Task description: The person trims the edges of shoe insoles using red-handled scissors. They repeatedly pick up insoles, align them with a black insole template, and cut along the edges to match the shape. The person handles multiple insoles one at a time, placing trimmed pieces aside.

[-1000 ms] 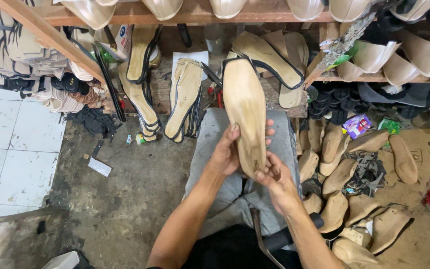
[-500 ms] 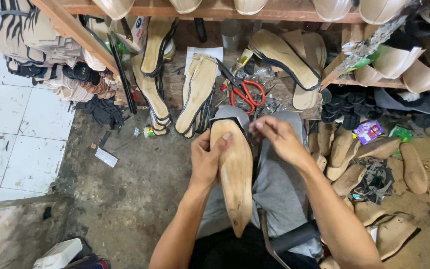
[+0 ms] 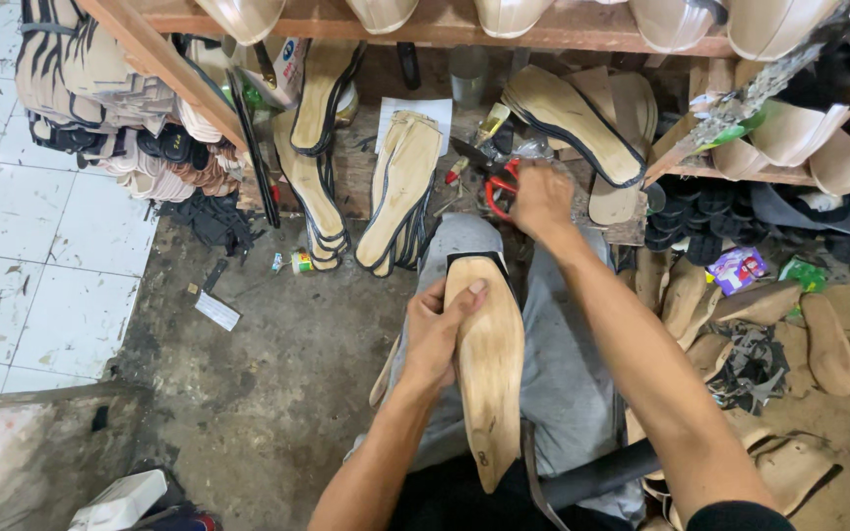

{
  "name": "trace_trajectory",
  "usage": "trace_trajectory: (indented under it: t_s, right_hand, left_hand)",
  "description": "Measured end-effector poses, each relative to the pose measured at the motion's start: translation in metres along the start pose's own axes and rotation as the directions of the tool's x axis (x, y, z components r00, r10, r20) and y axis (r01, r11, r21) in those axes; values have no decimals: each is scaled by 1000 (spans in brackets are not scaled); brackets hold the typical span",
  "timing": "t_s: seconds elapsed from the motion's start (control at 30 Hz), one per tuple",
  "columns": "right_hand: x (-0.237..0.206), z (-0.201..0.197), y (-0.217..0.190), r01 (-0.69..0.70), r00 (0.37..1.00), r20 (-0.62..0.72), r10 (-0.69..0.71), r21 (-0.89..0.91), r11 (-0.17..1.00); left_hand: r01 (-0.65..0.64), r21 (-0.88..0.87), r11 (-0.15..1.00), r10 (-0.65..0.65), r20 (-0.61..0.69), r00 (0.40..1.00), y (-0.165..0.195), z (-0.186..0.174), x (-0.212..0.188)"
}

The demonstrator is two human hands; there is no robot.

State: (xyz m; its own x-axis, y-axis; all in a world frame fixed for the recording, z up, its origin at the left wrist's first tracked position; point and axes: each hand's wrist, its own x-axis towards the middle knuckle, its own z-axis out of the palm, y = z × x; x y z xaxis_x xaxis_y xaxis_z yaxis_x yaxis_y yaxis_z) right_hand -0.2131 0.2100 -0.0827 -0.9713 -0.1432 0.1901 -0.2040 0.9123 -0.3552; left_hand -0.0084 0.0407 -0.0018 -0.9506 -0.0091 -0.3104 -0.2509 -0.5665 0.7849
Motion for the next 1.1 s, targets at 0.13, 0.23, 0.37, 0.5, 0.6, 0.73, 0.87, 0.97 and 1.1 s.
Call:
trace_trajectory:
  t_s: [0.13, 0.23, 0.37, 0.5, 0.6, 0.73, 0.87, 0.97, 1.1]
  right_hand:
    - [-29, -73, 2, -228, 939, 279, 203, 59, 972]
    - [-86, -113, -11, -314, 919, 360, 159, 426, 848]
    - [-164, -146, -37, -39, 966, 236, -101, 524, 851]
    - [-194, -156, -51, -24, 977, 198, -83, 484, 875]
    - [-198, -156, -51, -47, 984, 176, -42, 472, 880]
    - [-201, -150, -45, -121, 981, 190, 28, 500, 857]
    - [-204, -145, -41, -86, 991, 135, 22, 494, 865]
    - [-204, -146, -41, -41, 995, 103, -15, 523, 851]
    - [-202, -147, -43, 56, 998, -8, -60, 511, 858]
  left_hand:
    - [-30, -15, 999, 30, 23, 999, 14, -2, 11]
    - [27, -34, 999, -25, 58, 998, 25, -3, 14]
    - [38, -49, 998, -31, 128, 991, 32, 5, 20]
    - [50, -54, 997, -39, 193, 980, 32, 17, 19]
    - [52, -59, 997, -38, 222, 974, 28, 24, 14]
    - [40, -50, 998, -27, 248, 968, 25, 27, 10]
    - [33, -21, 999, -27, 249, 968, 24, 22, 11]
    - [47, -8, 999, -44, 248, 968, 23, 19, 12]
    - [13, 69, 998, -31, 277, 960, 17, 21, 12]
